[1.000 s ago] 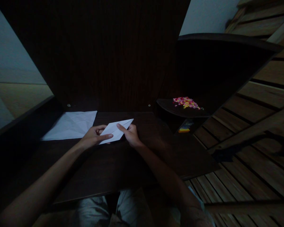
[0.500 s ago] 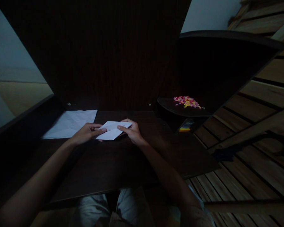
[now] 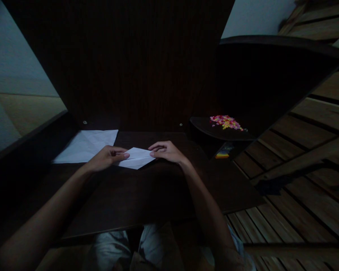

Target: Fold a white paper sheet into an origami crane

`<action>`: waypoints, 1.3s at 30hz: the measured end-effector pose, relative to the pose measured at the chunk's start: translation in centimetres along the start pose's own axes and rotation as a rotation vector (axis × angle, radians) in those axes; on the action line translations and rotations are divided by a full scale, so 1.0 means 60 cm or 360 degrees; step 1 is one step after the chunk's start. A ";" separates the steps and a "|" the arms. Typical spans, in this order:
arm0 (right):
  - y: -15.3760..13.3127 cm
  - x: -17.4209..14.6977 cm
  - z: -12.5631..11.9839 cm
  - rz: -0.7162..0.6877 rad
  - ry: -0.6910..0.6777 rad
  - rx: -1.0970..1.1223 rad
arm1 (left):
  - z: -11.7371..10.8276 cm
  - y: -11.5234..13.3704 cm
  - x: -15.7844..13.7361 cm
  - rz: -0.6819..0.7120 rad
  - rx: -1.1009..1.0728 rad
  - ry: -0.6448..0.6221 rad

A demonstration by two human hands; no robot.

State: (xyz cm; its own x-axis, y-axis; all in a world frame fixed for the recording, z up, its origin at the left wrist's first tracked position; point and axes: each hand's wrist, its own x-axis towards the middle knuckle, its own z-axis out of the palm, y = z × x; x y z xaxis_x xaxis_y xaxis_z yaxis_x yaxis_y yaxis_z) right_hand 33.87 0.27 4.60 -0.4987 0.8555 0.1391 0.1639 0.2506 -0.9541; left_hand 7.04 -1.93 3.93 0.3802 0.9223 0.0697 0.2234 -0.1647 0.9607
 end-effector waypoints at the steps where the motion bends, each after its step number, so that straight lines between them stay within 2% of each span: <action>1: 0.001 0.000 -0.001 -0.0033 0.0000 -0.0077 | 0.002 0.001 -0.001 -0.0016 -0.0015 -0.0027; 5: 0.002 -0.001 0.007 -0.0117 -0.0075 -0.0261 | 0.013 0.006 -0.002 -0.0085 -0.0121 -0.0155; 9: 0.005 -0.001 0.016 -0.0201 -0.0183 -0.0413 | 0.024 -0.001 0.000 -0.0055 -0.0093 -0.0173; 13: 0.009 0.000 0.018 -0.0186 -0.0220 -0.0451 | 0.029 -0.005 0.002 -0.0092 -0.0124 -0.0203; 15: 0.010 0.001 0.018 -0.0170 -0.0204 -0.0385 | 0.025 0.000 0.002 -0.0111 -0.0141 -0.0149; 17: 0.011 0.001 0.018 -0.0160 -0.0123 -0.0275 | 0.019 0.007 0.002 -0.0131 -0.0240 0.0002; 20: 0.013 0.006 0.024 -0.0161 0.0125 -0.0039 | 0.013 0.012 0.001 -0.0139 -0.0720 0.0167; 22: 0.016 0.010 0.034 -0.0182 0.0318 0.0147 | 0.018 0.008 0.002 -0.0032 -0.1002 0.0255; 26: 0.024 0.019 0.064 -0.0172 0.0523 0.0369 | 0.049 -0.005 0.008 -0.0022 -0.1012 0.0338; 28: 0.027 0.021 0.079 -0.0153 0.0541 0.0392 | 0.068 -0.010 0.013 -0.0044 -0.0948 0.0456; 30: 0.028 0.022 0.090 -0.0144 0.0530 0.0387 | 0.082 -0.014 0.017 -0.0046 -0.0870 0.0660; 32: 0.026 0.022 0.095 -0.0140 0.0527 0.0386 | 0.087 -0.016 0.019 -0.0067 -0.0821 0.0755; 35: 0.023 0.020 0.094 -0.0084 0.0516 0.0514 | 0.082 -0.018 0.017 -0.0036 -0.0823 0.0716; 39: 0.024 0.017 0.091 0.0090 0.0326 0.0785 | 0.074 -0.017 0.011 -0.0022 -0.0810 0.0553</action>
State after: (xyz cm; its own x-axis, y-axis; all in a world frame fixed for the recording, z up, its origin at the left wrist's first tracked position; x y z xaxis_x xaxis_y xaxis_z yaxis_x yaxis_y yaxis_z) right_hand 28.97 -0.99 1.91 -0.3162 0.9448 0.0859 -0.2581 0.0014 -0.9661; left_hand 11.06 -2.72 1.81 0.0466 0.9973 0.0573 -0.2630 -0.0431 0.9638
